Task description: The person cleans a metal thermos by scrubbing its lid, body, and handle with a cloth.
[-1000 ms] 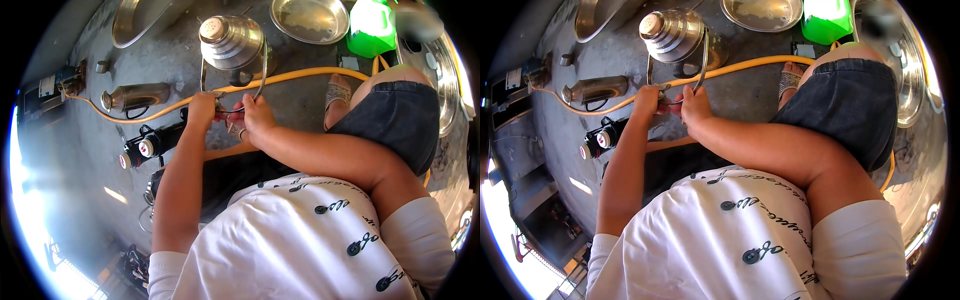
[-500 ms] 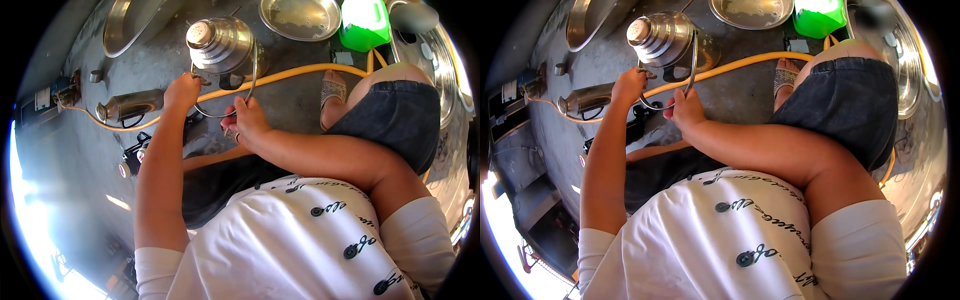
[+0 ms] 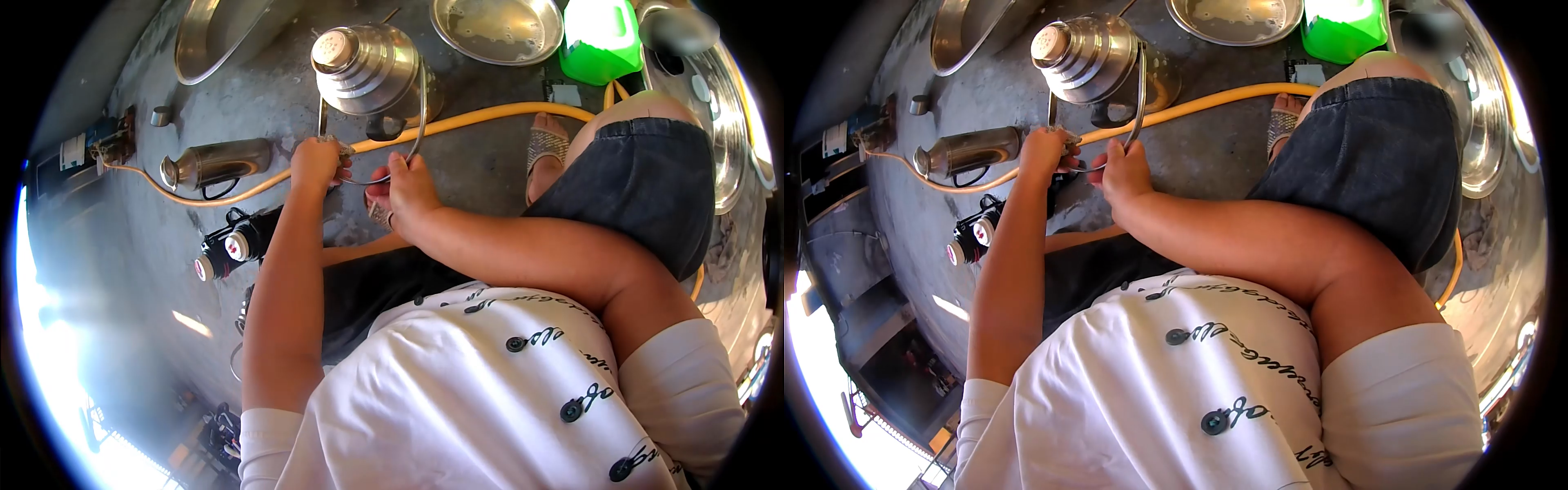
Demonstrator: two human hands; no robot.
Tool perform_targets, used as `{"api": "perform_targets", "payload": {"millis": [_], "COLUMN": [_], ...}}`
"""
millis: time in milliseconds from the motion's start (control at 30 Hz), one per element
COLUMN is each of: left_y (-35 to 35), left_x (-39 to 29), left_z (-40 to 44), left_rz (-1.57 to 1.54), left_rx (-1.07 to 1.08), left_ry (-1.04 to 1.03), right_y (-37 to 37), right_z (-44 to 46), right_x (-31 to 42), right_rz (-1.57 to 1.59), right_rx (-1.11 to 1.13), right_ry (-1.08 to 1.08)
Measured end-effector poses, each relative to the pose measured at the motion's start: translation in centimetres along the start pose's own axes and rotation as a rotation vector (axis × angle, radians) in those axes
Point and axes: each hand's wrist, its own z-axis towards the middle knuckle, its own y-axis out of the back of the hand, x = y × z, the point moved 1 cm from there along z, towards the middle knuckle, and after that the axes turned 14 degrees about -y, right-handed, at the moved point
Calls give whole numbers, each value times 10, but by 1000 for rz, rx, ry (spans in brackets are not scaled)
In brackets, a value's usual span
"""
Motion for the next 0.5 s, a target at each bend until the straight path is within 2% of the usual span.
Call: {"api": "perform_targets", "payload": {"millis": [133, 300, 367, 400, 467, 500], "left_y": [-13, 9, 29, 35, 44, 44], "left_x": [13, 19, 20, 13, -2, -7], "left_z": [-24, -8, 8, 13, 22, 29], "left_rz": [-264, -212, -5, 2, 474, 728], "left_rx": [-18, 68, 120, 121, 83, 40], "left_ry": [45, 73, 41, 37, -136, -209], "right_y": [0, 10, 9, 5, -2, -2], "right_z": [-3, 15, 20, 19, 17, 17], "right_x": [-2, 28, 45, 45, 42, 42], "right_rz": [58, -76, -171, -164, -253, -259], "right_rx": [-15, 38, 86, 89, 46, 104], "right_ry": [-4, -30, -88, -85, -52, -86]}}
